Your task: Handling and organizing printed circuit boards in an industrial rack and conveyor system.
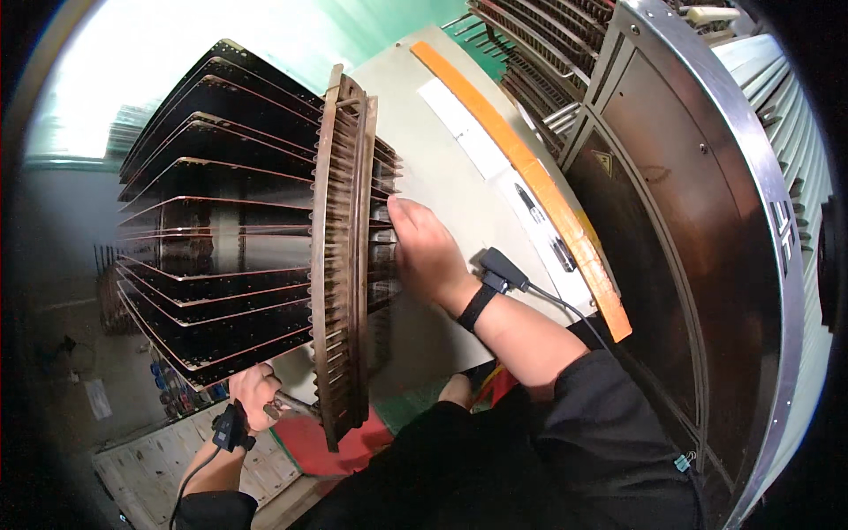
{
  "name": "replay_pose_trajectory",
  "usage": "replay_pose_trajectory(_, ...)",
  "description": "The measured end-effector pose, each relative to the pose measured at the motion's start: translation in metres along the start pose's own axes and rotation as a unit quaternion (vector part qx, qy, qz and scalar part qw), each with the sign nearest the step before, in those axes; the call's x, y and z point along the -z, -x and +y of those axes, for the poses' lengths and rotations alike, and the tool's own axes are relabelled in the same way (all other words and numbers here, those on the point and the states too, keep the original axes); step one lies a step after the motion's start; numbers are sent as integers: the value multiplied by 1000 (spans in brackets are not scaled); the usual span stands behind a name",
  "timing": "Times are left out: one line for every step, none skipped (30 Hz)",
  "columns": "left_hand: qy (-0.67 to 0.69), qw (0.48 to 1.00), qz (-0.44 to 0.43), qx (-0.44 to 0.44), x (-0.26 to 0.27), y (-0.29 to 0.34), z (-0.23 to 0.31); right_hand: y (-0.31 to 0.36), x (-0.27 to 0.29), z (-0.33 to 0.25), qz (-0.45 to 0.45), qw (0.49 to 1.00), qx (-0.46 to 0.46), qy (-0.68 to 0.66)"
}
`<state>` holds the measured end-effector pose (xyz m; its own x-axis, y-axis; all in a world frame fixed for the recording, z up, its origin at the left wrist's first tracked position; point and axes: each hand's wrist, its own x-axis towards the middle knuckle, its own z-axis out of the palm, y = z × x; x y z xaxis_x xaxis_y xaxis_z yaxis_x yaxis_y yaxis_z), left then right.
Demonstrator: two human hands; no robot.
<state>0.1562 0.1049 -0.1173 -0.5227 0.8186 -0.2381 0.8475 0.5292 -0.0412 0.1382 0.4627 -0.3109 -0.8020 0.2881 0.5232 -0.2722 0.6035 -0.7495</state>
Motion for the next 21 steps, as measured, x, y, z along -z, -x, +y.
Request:
replay_pose_trajectory(-12,1000,1,-12,-1,1,-1,1,2,0,0,1000,-1,0)
replay_pose_trajectory(-13,1000,-1,-11,-1,3,-1,1,3,-1,6,1000,7,-12)
replay_pose_trajectory(0,1000,12,-17,-1,4,-1,1,3,-2,12,1000,14,-25)
replay_pose_trajectory(12,999,24,-24,0,5,-1,1,1,-3,12,999,14,-26)
replay_pose_trajectory(13,999,24,-25,-2,5,-2,2,1,-3,27,999,20,-22)
replay_pose_trajectory(21,998,40,-40,-4,4,-3,3,0,-3,43,999,26,-18)
replay_pose_trajectory(29,996,56,-55,-5,3,-4,4,0,-4,43,999,25,-17)
replay_pose_trajectory(29,996,57,-57,-5,3,-4,4,-1,-4,45,999,11,-26)
replay_pose_trajectory(20,997,50,-58,-3,1,-4,6,-1,-5,47,998,-4,-36)
replay_pose_trajectory(11,997,44,-59,-2,1,-2,8,-1,-6,48,998,-6,-35)
replay_pose_trajectory(28,996,66,-56,-4,-1,0,10,-2,-6,53,996,-38,-66)
replay_pose_trajectory(28,996,66,-57,-3,-1,1,11,-4,-6,59,991,-71,-98)
replay_pose_trajectory(33,995,69,-56,-1,-1,1,15,-6,-9,59,991,-72,-97)
replay_pose_trajectory(41,995,73,-54,-1,-1,4,23,-6,-15,59,994,-44,-80)
replay_pose_trajectory(44,995,73,-54,-1,-2,4,29,-6,-17,59,996,-16,-63)
replay_pose_trajectory(43,994,82,-58,-1,-4,3,32,-6,-16,56,996,-17,-62)
replay_pose_trajectory(41,993,89,-62,-1,-4,1,28,1,-24,46,996,-34,-69)
replay_pose_trajectory(42,993,87,-61,-3,-3,1,26,4,-28,35,995,-51,-76)
replay_pose_trajectory(43,993,97,-54,-6,-2,2,27,3,-27,33,995,-53,-78)
replay_pose_trajectory(44,992,106,-49,-7,-1,2,29,2,-26,27,995,-50,-81)
replay_pose_trajectory(44,992,103,-49,-7,0,1,30,2,-24,20,995,-47,-83)
